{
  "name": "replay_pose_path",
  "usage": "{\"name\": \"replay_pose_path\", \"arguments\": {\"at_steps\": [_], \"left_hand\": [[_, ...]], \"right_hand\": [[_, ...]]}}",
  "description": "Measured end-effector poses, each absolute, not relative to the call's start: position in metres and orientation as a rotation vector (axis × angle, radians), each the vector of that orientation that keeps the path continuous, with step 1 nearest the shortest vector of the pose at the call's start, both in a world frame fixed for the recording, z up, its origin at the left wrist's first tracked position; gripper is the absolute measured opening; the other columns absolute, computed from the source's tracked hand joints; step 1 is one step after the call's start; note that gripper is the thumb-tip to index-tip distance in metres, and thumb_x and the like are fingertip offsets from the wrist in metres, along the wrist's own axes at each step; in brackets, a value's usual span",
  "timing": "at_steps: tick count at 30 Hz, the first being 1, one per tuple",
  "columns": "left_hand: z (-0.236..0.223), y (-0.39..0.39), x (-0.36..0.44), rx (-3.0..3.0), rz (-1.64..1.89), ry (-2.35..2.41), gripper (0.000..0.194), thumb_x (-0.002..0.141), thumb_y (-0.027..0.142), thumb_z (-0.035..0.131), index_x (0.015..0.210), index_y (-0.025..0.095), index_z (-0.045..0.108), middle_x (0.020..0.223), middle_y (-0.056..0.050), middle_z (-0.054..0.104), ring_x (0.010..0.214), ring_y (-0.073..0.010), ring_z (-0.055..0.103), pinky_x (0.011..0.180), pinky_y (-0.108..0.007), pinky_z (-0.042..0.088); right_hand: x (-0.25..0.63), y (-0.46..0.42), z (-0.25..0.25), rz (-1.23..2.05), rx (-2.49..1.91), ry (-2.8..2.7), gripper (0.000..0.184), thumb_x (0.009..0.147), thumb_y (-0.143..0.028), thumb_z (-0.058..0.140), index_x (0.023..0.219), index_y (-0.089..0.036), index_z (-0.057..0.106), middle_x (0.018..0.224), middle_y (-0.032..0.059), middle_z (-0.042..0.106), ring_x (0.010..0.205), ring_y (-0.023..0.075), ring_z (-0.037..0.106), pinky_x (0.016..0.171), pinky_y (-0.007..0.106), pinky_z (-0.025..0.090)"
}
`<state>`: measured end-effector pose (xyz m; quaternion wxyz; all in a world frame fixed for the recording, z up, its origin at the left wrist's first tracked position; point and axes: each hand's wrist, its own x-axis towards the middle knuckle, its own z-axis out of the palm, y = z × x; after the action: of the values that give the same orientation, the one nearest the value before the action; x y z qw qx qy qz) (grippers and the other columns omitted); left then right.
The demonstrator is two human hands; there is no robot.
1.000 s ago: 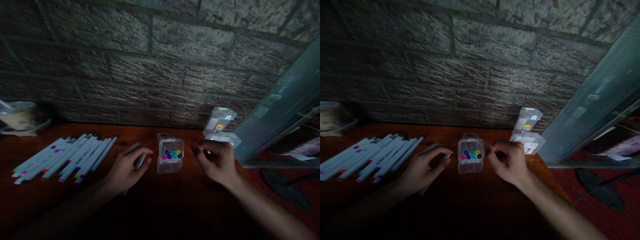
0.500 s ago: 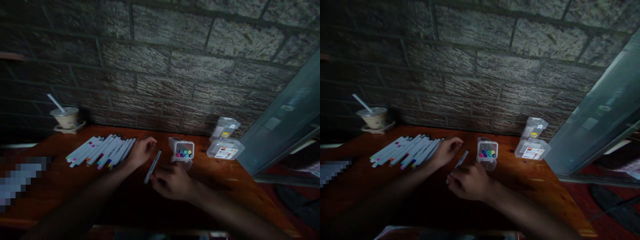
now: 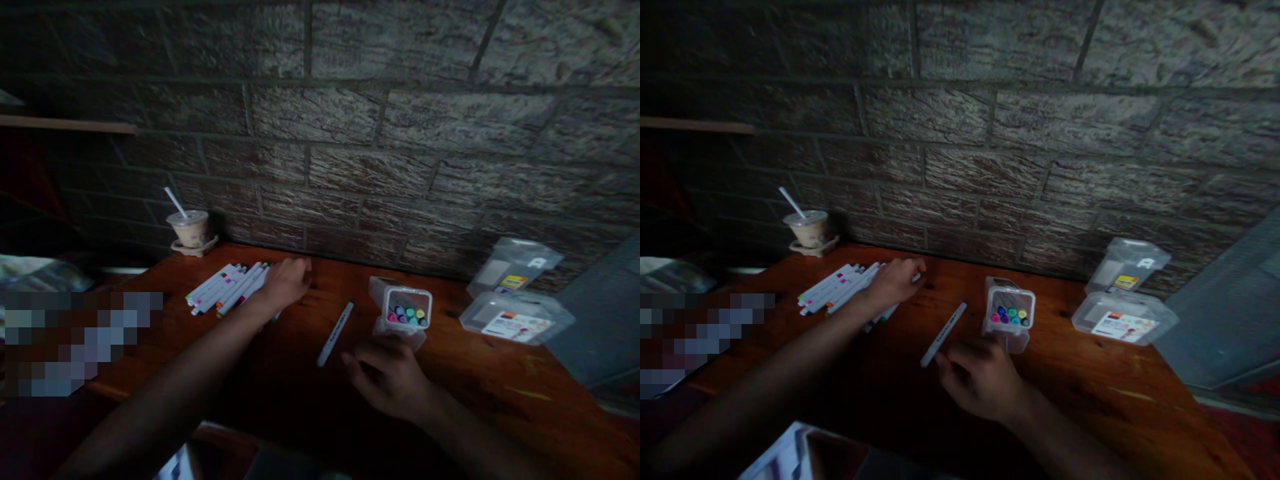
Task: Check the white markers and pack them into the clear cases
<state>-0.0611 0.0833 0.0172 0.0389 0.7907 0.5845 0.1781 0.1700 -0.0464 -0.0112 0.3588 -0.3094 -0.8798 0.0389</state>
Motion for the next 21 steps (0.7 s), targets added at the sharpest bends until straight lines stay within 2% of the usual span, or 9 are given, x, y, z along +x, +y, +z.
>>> {"name": "replay_pose_path", "arguments": {"at_steps": [2,6,8,13,18,21], "left_hand": [[0.026,0.085,-0.078,2.442,0.428,1.817,0.017,0.089,0.033,0.067,0.101,0.021,0.071,0.103,-0.013,0.076,0.105,-0.0332,0.069,0.085,-0.038,0.051],[0.032,0.082,-0.108,2.460,0.200,1.824,0.019,0.081,0.039,0.075,0.091,0.022,0.070,0.095,-0.012,0.076,0.096,-0.0343,0.070,0.075,-0.036,0.049],[0.031,0.076,-0.117,2.465,0.104,1.792,0.021,0.081,0.042,0.074,0.086,0.023,0.069,0.089,-0.009,0.075,0.089,-0.0313,0.071,0.071,-0.033,0.048],[0.023,0.057,-0.114,2.439,-0.012,1.782,0.026,0.088,0.047,0.064,0.087,0.021,0.068,0.084,-0.007,0.074,0.077,-0.0252,0.069,0.063,-0.030,0.044],[0.034,0.048,-0.117,2.424,-0.012,1.846,0.040,0.093,0.059,0.056,0.088,0.022,0.070,0.086,-0.008,0.075,0.081,-0.0271,0.070,0.066,-0.031,0.046],[0.051,0.049,-0.139,2.392,-0.003,1.942,0.040,0.100,0.049,0.045,0.088,0.021,0.071,0.088,-0.009,0.076,0.083,-0.0258,0.071,0.070,-0.031,0.048]], "right_hand": [[0.170,-0.046,-0.013,0.121,-0.793,-2.271,0.035,0.099,-0.019,0.051,0.065,-0.021,0.055,0.053,-0.0030,0.055,0.047,0.0118,0.050,0.052,0.028,0.032],[0.171,-0.045,-0.017,0.202,-0.803,-2.288,0.033,0.099,-0.020,0.051,0.067,-0.020,0.058,0.056,-0.0024,0.059,0.050,0.0123,0.054,0.053,0.028,0.033],[0.172,-0.043,-0.017,0.240,-0.802,-2.297,0.032,0.099,-0.020,0.052,0.067,-0.020,0.059,0.057,-0.0024,0.060,0.050,0.0121,0.055,0.053,0.027,0.033],[0.173,-0.041,-0.016,0.302,-0.796,-2.255,0.035,0.098,-0.020,0.052,0.064,-0.020,0.057,0.054,-0.0029,0.058,0.047,0.0107,0.050,0.049,0.026,0.031],[0.173,-0.041,-0.017,0.322,-0.792,-2.244,0.034,0.099,-0.019,0.051,0.066,-0.020,0.057,0.055,-0.0032,0.057,0.046,0.0102,0.049,0.049,0.025,0.032],[0.173,-0.040,-0.020,0.326,-0.796,-2.255,0.033,0.099,-0.018,0.052,0.067,-0.020,0.057,0.055,-0.0034,0.057,0.046,0.0103,0.050,0.050,0.026,0.033]]}}
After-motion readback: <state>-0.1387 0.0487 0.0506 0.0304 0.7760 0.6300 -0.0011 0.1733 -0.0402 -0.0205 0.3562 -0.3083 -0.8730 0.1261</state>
